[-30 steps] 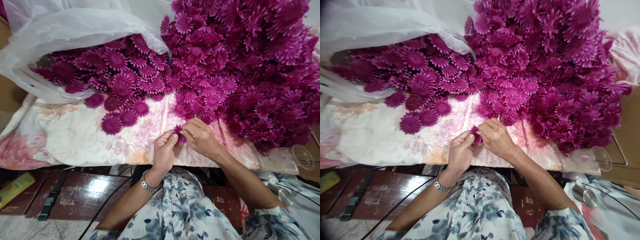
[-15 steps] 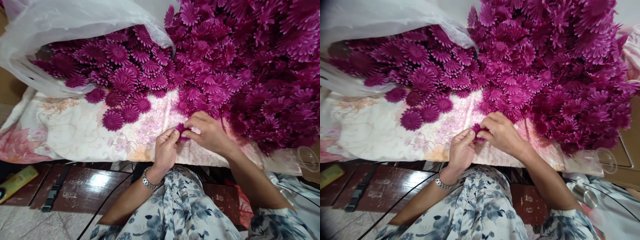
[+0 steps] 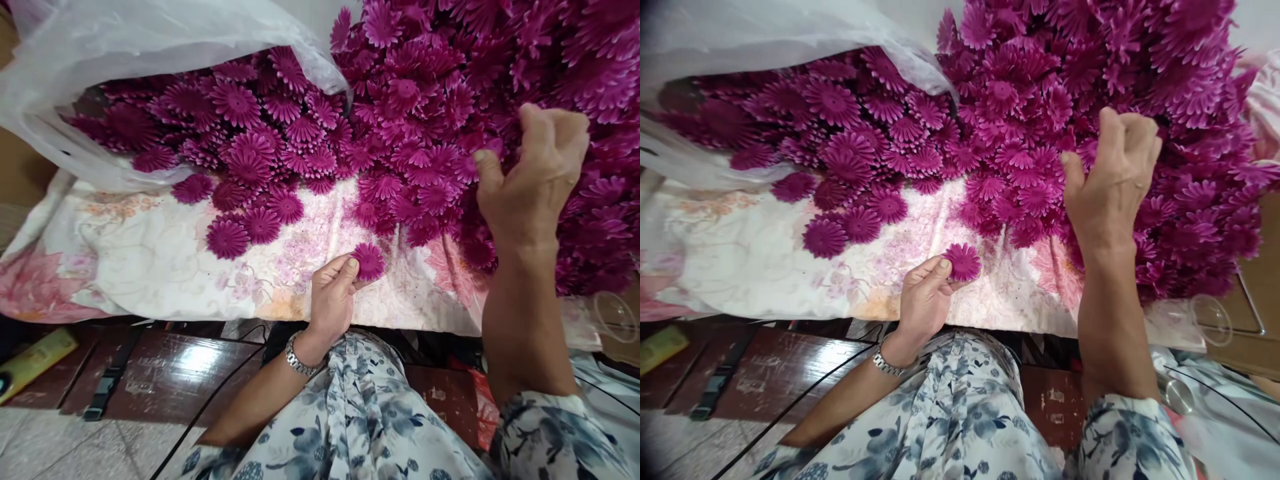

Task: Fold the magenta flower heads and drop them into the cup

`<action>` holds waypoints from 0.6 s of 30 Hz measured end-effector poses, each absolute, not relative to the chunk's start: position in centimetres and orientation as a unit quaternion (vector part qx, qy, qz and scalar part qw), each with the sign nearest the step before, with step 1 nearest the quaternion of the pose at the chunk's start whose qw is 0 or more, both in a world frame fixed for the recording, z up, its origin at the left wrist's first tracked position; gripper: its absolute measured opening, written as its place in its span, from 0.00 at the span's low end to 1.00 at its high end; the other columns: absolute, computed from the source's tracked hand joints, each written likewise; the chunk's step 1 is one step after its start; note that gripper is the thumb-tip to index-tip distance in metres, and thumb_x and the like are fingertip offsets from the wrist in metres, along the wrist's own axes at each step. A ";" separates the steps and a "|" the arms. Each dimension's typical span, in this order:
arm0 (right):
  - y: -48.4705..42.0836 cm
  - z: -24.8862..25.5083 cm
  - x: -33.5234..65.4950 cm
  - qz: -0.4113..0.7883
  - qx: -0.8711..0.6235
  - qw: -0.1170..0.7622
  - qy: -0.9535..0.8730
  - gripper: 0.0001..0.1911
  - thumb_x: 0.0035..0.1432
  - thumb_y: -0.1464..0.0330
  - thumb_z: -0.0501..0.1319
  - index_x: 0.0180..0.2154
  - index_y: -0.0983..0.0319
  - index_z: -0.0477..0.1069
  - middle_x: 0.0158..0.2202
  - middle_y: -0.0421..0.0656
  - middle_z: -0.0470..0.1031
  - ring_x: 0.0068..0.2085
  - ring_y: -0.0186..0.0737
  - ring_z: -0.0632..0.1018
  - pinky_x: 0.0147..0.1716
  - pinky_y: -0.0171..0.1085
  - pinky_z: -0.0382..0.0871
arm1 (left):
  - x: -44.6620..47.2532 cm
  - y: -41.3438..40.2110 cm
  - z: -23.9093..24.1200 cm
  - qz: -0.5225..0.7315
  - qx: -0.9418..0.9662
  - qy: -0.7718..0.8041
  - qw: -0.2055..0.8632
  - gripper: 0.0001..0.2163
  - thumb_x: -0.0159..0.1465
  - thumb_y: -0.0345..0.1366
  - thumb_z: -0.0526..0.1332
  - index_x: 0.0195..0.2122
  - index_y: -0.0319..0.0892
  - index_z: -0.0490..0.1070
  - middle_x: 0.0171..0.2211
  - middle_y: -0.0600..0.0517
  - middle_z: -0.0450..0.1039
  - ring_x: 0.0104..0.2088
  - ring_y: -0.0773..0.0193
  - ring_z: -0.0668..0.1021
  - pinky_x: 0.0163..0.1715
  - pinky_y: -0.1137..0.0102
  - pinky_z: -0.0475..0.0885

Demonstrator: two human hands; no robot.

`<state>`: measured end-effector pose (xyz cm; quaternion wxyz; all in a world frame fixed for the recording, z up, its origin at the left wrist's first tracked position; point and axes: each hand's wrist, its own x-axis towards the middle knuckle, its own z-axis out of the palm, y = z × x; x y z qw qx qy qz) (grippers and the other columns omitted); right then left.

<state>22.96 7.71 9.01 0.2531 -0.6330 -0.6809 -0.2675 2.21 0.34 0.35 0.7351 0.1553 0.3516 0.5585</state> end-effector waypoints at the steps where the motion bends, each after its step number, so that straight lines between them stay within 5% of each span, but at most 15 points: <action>1: 7.2 8.8 22.3 -0.221 -0.612 0.259 -0.714 0.23 0.58 0.60 0.59 0.50 0.68 0.66 0.43 0.53 0.71 0.47 0.48 0.69 0.44 0.49 0.62 | 2.2 0.4 0.4 0.560 0.156 0.352 0.734 0.12 0.48 0.38 0.71 0.17 0.38 0.69 0.17 0.59 0.63 0.20 0.74 0.68 0.27 0.75 0.71; 3: 5.6 7.5 19.9 -0.052 -0.516 0.247 -0.819 0.09 0.59 0.63 0.59 0.38 0.62 0.70 0.33 0.44 0.71 0.38 0.40 0.71 0.39 0.41 0.65 | 2.3 0.4 0.3 0.562 0.164 0.360 0.727 0.11 0.48 0.38 0.70 0.19 0.38 0.71 0.18 0.58 0.65 0.21 0.75 0.67 0.24 0.77 0.68; 6: 3.5 4.8 16.4 0.120 -0.435 0.222 -0.864 0.08 0.58 0.67 0.60 0.27 0.61 0.66 0.26 0.40 0.67 0.30 0.35 0.69 0.30 0.35 0.64 | 2.4 0.5 0.1 0.561 0.175 0.381 0.713 0.11 0.47 0.40 0.71 0.25 0.38 0.76 0.21 0.55 0.71 0.22 0.75 0.67 0.20 0.79 0.63; 18: 3.0 5.3 16.6 0.104 -0.467 0.253 -0.841 0.06 0.58 0.68 0.58 0.29 0.61 0.67 0.26 0.40 0.70 0.30 0.35 0.71 0.30 0.34 0.63 | 2.5 0.4 0.0 0.570 0.212 0.380 0.696 0.09 0.49 0.41 0.69 0.25 0.40 0.78 0.20 0.55 0.70 0.23 0.72 0.67 0.24 0.76 0.64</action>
